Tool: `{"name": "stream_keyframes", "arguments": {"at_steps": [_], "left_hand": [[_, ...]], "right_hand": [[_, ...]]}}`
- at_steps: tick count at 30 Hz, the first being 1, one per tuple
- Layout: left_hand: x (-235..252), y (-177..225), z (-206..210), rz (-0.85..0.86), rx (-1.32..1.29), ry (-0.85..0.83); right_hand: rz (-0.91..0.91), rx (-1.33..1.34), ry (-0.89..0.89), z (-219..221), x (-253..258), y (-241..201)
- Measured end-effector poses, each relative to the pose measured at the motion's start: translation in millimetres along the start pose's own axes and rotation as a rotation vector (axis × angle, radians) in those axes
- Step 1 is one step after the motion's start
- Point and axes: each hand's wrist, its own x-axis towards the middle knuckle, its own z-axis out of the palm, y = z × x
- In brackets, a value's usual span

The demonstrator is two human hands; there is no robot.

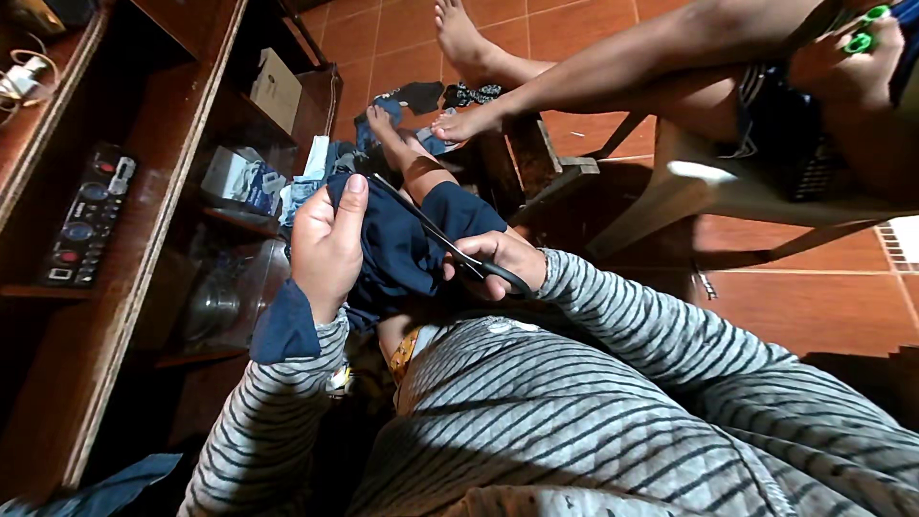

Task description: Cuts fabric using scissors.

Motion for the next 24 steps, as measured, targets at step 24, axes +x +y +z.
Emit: {"name": "stream_keyframes", "arguments": {"at_steps": [24], "left_hand": [[2, -3, -8, 0.036, 0.062, -0.074]], "right_hand": [[-0.014, 0.001, -0.01, -5, -4, 3]]}}
